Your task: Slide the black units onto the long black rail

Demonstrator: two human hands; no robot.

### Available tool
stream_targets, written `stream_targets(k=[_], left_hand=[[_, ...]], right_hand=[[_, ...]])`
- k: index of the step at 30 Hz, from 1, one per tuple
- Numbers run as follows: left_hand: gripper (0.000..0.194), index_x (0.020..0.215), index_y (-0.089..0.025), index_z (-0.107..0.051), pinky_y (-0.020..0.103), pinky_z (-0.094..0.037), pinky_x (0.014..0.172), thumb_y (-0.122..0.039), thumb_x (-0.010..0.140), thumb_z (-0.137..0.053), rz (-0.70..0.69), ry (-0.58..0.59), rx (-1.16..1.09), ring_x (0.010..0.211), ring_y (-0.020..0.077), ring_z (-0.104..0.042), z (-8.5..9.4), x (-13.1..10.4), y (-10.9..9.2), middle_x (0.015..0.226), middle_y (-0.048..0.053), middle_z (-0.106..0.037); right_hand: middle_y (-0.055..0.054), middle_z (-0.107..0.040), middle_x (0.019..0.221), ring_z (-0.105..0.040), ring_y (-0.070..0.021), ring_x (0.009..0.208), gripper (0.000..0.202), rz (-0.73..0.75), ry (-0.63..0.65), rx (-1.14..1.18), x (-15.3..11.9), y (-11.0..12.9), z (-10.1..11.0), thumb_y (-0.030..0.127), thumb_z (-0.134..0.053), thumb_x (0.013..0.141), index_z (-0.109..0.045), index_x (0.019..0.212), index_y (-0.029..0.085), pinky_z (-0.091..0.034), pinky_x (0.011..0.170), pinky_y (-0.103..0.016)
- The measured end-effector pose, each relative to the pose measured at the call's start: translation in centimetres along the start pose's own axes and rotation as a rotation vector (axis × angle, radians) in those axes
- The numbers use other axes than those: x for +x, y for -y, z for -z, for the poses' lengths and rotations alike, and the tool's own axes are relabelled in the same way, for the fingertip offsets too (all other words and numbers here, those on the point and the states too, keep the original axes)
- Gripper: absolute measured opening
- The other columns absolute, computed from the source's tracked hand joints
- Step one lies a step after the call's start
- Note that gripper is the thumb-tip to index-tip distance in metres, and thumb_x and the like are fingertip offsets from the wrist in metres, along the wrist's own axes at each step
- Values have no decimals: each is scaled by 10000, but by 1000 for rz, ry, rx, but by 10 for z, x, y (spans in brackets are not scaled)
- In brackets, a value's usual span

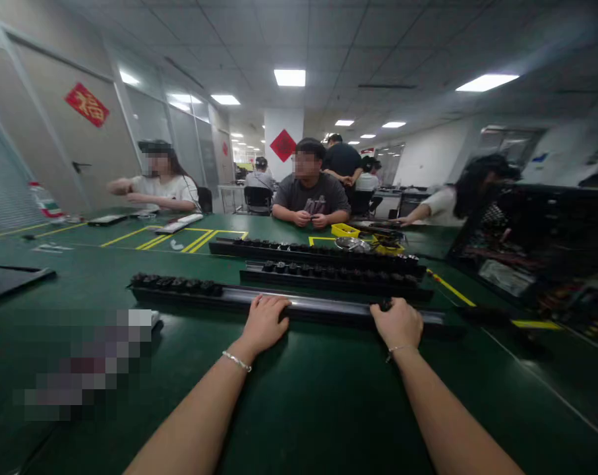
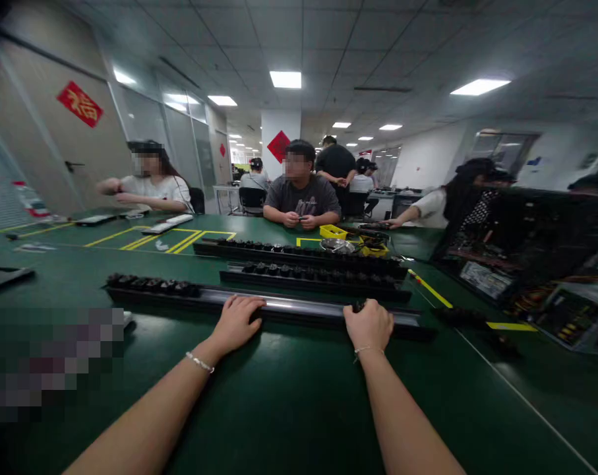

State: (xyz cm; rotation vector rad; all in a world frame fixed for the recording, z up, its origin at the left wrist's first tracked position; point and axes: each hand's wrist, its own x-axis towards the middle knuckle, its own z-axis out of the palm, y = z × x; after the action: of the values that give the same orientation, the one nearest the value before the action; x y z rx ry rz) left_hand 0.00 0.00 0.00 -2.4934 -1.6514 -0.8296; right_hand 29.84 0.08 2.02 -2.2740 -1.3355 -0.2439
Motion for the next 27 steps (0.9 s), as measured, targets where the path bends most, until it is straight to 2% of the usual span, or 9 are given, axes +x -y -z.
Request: stream_targets(k=[10, 16, 27], left_hand=[[316, 1106, -288, -586, 456, -196, 1103, -246, 800, -522, -2, -3, -15, 1158, 205, -524, -2, 0, -2, 1205, 2, -632], [326, 1108, -289, -587, 468, -193, 1103, -238, 794, -518, 3, -2, -6, 1156, 212, -528, -4, 0, -2, 1195, 4, -637], [331, 1117, -285, -587, 459, -193, 1108, -246, 796, -519, 0, -5, -6, 1154, 208, -526, -4, 0, -1, 1188, 10, -639]], right_hand=[[-130, -666, 884, -596, -271, 869, 360, 2, 41, 37, 1, -4, 3, 455, -479, 752, -610, 911, 159, -402, 749, -347], [-126, -654, 909, -581, -272, 875, 326, 8, 24, 17, 0, -3, 4, 445, -484, 749, -603, 873, 168, -403, 721, -356], [-118, -652, 926, -572, -281, 905, 323, 19, 57, 19, 2, -4, 6, 444, -475, 753, -599, 868, 169, -409, 724, -361]])
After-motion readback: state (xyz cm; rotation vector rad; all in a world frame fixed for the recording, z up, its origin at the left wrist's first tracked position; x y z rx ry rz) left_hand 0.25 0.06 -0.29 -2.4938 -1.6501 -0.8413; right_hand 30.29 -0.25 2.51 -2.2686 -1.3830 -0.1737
